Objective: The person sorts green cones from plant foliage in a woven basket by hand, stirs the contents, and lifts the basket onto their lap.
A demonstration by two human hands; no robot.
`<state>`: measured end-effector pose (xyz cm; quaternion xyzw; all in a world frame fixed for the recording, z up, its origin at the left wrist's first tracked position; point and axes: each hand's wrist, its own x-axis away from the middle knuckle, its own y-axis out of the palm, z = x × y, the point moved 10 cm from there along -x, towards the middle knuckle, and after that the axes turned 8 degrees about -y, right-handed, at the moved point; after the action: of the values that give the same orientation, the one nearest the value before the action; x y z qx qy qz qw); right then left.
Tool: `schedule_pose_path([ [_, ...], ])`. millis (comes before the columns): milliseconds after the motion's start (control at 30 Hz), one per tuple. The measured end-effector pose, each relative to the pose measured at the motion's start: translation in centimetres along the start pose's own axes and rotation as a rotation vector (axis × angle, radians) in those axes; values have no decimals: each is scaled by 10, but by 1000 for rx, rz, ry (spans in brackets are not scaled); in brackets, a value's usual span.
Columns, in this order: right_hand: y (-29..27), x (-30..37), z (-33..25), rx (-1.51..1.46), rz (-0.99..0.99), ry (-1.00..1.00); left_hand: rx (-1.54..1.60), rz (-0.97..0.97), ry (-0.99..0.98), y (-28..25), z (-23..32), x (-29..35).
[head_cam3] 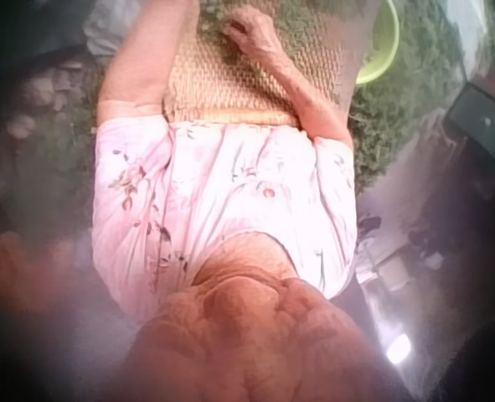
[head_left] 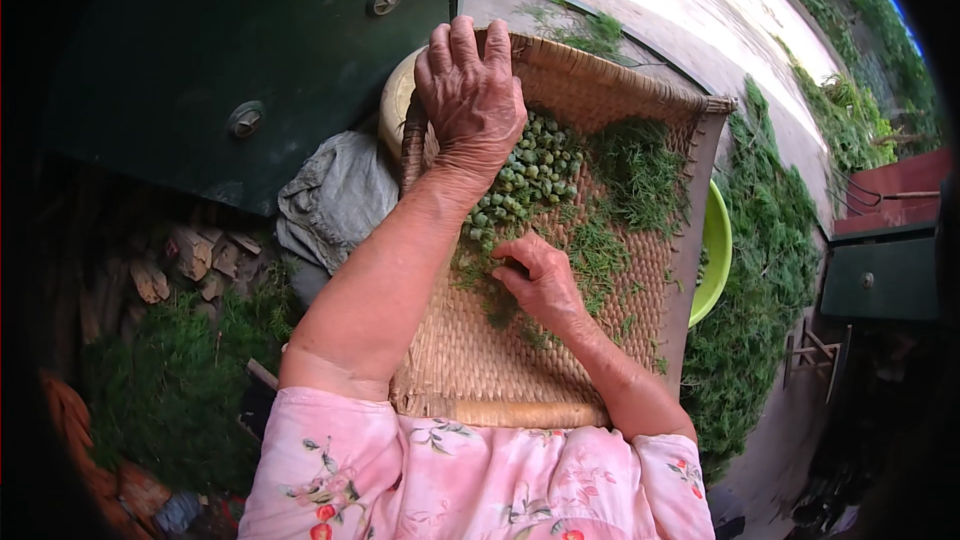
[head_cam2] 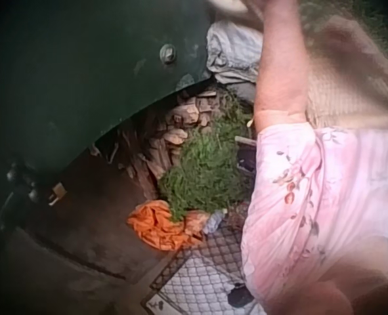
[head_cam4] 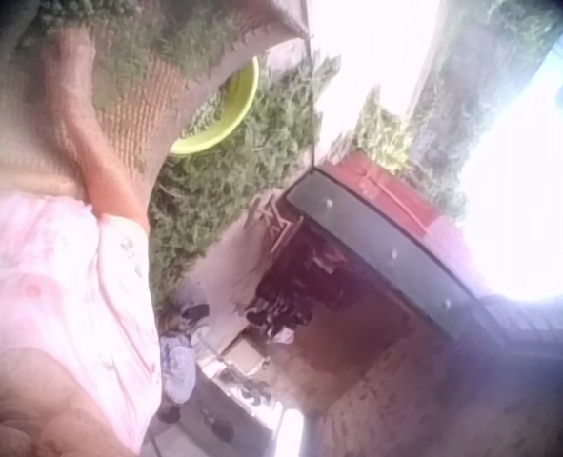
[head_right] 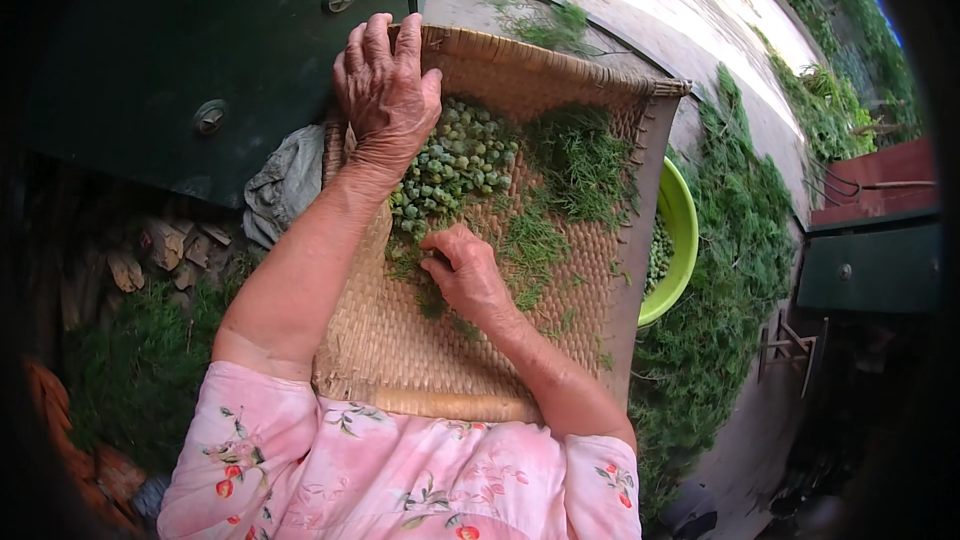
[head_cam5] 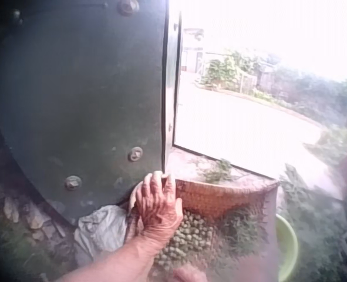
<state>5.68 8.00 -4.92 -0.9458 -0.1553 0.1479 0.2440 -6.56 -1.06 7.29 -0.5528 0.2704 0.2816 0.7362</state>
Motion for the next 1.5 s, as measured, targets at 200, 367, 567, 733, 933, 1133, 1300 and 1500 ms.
schedule_pose_path([
  [200, 11, 2, 1, 154, -63, -3, 3, -12, -9, -2, -1, -2],
  [367, -8, 11, 26, -214, 30, 208, 2, -16, -7, -3, -4, 1],
  [567, -6, 22, 41, -1187, 183, 497, 13, -24, 3, -4, -1, -1],
  [733, 2, 12, 37, -460, -11, 403, 14, -33, -9, -1, -1, -1],
  [933, 0, -7, 2, -27, -92, 44, 18, -30, -3, -2, -1, 0],
  [1133, -8, 4, 23, -95, -105, 259, 20, -28, -9, -1, -3, -2],
  [1300, -8, -5, 5, 85, -5, 54, 25, -23, -1, 0, 0, -2],
  [1500, -1, -1, 16, -80, -61, 139, 3, -25, -5, -1, -2, -1],
])
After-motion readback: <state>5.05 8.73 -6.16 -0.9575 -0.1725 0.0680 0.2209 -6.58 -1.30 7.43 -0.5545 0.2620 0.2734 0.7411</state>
